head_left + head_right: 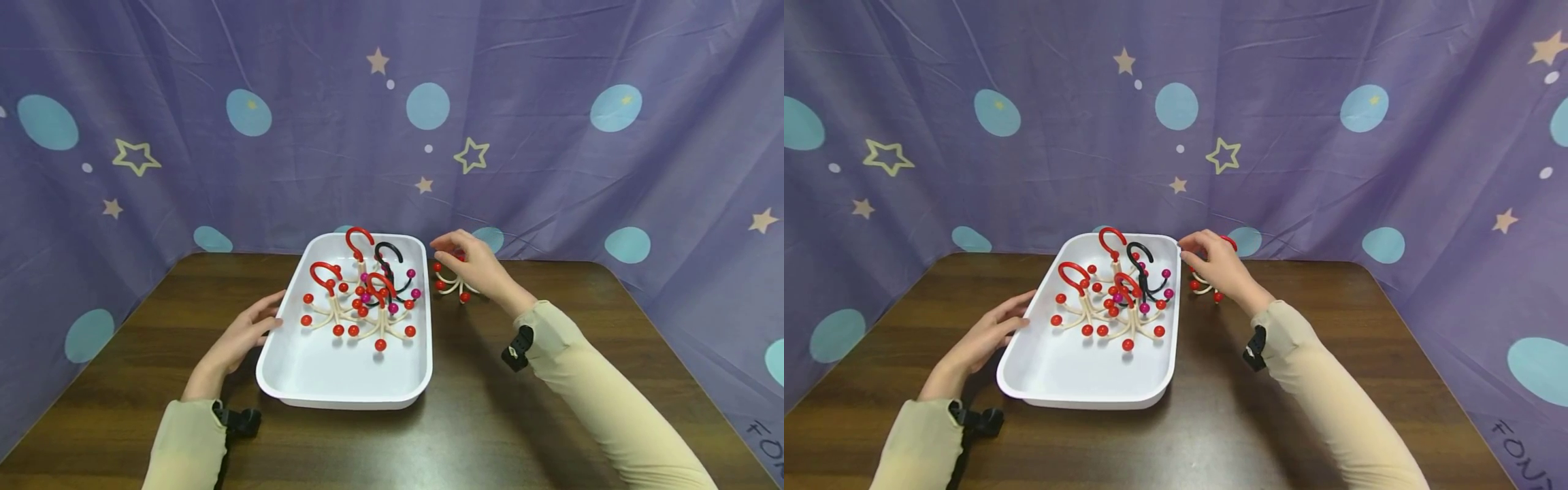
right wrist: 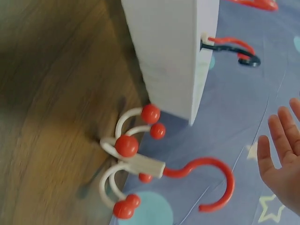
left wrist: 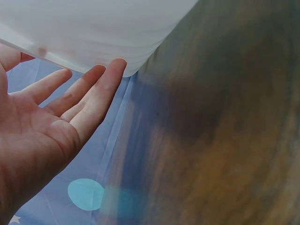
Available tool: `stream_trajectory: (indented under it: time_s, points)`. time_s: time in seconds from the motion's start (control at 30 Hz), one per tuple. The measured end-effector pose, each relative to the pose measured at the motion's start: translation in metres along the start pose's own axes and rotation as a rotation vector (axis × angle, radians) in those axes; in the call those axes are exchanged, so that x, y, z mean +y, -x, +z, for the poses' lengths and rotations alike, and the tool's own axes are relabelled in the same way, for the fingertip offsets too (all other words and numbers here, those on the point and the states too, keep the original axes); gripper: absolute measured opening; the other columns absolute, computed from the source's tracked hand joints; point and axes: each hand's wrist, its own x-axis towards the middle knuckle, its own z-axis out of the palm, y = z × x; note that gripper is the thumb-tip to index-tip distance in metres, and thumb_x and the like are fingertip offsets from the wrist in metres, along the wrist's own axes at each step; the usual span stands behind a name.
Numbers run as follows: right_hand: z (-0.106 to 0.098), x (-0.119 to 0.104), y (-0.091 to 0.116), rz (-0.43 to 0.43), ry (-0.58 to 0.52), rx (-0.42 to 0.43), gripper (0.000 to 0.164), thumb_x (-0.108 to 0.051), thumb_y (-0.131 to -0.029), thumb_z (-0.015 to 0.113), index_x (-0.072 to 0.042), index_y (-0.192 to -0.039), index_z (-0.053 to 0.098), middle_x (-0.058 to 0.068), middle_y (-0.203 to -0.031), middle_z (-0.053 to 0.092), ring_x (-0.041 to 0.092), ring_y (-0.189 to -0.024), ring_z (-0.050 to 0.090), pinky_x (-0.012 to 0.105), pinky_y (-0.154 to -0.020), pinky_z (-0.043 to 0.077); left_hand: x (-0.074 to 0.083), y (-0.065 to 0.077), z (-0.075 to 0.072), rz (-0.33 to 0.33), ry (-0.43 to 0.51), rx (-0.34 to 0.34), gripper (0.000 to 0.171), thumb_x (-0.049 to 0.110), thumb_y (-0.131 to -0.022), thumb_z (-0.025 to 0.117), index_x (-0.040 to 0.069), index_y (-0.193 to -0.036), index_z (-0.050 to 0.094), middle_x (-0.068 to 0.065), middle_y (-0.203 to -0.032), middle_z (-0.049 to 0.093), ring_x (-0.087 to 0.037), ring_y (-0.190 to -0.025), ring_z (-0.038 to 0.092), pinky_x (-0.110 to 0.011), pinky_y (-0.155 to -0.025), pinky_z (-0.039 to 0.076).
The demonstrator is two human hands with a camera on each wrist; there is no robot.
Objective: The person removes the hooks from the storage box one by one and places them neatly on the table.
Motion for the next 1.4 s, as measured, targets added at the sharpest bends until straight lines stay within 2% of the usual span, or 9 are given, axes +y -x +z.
stream_trajectory:
  time_s: [0.13,0.33,0.47,0.67,0.77,0.93,1.03,1.2,1.4]
  points:
    - [0.007,-0.009,0.0,-0.002,-0.037,-0.037,0.023,-0.022,-0.088,0.059,-0.011,-0.109,0.062,0.001,-0.103,0.059,0.015,-0.091,0.057,0.033,-0.08,0.047,0.0,0.0,0.0,-0.002,-0.003,0.0,0.059,0.016,-0.092,0.048,0.009,-0.144,0.023,-0.029,-0.131,0.038,-0.025,-0.102,0.054,-0.035,-0.078,0.051]
    - [0.019,-0.022,0.0,0.004,-0.089,-0.098,0.025,-0.024,-0.088,0.06,-0.013,-0.111,0.061,0.004,-0.108,0.06,0.013,-0.094,0.058,0.031,-0.081,0.048,0.001,0.0,0.0,0.003,-0.001,0.0,0.058,0.016,-0.092,0.048,0.009,-0.144,0.023,-0.029,-0.132,0.037,-0.026,-0.102,0.054,-0.035,-0.077,0.051]
    - [0.029,-0.03,-0.003,-0.006,-0.08,-0.134,0.029,-0.025,-0.086,0.062,-0.012,-0.111,0.061,0.005,-0.107,0.062,0.013,-0.091,0.059,0.03,-0.076,0.049,0.002,0.001,0.0,0.001,-0.007,-0.001,0.059,0.016,-0.092,0.048,0.009,-0.144,0.023,-0.029,-0.132,0.037,-0.027,-0.102,0.054,-0.036,-0.077,0.051]
    - [0.046,-0.04,-0.008,-0.044,-0.036,-0.189,0.032,-0.029,-0.083,0.066,-0.013,-0.11,0.062,0.0,-0.105,0.063,0.011,-0.09,0.059,0.03,-0.078,0.049,0.002,0.002,0.0,0.0,-0.016,0.001,0.059,0.018,-0.092,0.049,0.009,-0.144,0.024,-0.029,-0.132,0.037,-0.029,-0.104,0.054,-0.037,-0.078,0.051]
    - [0.054,-0.043,-0.009,-0.068,-0.026,-0.2,0.034,-0.029,-0.082,0.067,-0.011,-0.11,0.062,0.002,-0.104,0.064,0.012,-0.088,0.06,0.029,-0.074,0.049,0.001,0.002,0.0,0.0,-0.016,0.003,0.059,0.018,-0.092,0.049,0.01,-0.144,0.024,-0.029,-0.132,0.037,-0.028,-0.104,0.054,-0.037,-0.078,0.051]
    - [0.064,-0.048,-0.01,-0.041,-0.034,-0.229,0.039,-0.027,-0.081,0.068,-0.008,-0.115,0.061,0.003,-0.105,0.063,0.014,-0.089,0.059,0.023,-0.068,0.049,0.0,0.002,0.0,-0.004,-0.017,0.0,0.059,0.018,-0.092,0.049,0.01,-0.144,0.023,-0.029,-0.132,0.037,-0.03,-0.105,0.053,-0.037,-0.078,0.051]
    - [0.07,-0.05,-0.011,-0.034,-0.033,-0.244,0.043,-0.026,-0.081,0.068,-0.008,-0.119,0.058,0.006,-0.108,0.062,0.017,-0.092,0.058,0.025,-0.073,0.049,0.0,0.002,-0.001,-0.008,-0.021,-0.001,0.059,0.019,-0.092,0.049,0.011,-0.145,0.023,-0.028,-0.132,0.037,-0.03,-0.105,0.053,-0.038,-0.078,0.051]
    - [0.077,-0.049,-0.013,-0.063,-0.022,-0.249,0.039,-0.024,-0.082,0.067,-0.009,-0.118,0.059,0.007,-0.111,0.062,0.02,-0.097,0.057,0.033,-0.085,0.046,-0.001,0.001,0.0,-0.004,-0.01,0.0,0.059,0.017,-0.092,0.049,0.01,-0.144,0.024,-0.029,-0.132,0.037,-0.028,-0.103,0.054,-0.036,-0.077,0.051]
    - [0.081,-0.052,-0.015,-0.043,-0.017,-0.23,0.028,-0.019,-0.084,0.065,-0.011,-0.111,0.064,0.0,-0.109,0.063,0.014,-0.101,0.056,0.03,-0.089,0.044,-0.001,0.0,0.0,0.002,-0.004,0.0,0.059,0.017,-0.092,0.049,0.009,-0.144,0.023,-0.029,-0.132,0.037,-0.029,-0.103,0.054,-0.035,-0.077,0.051]
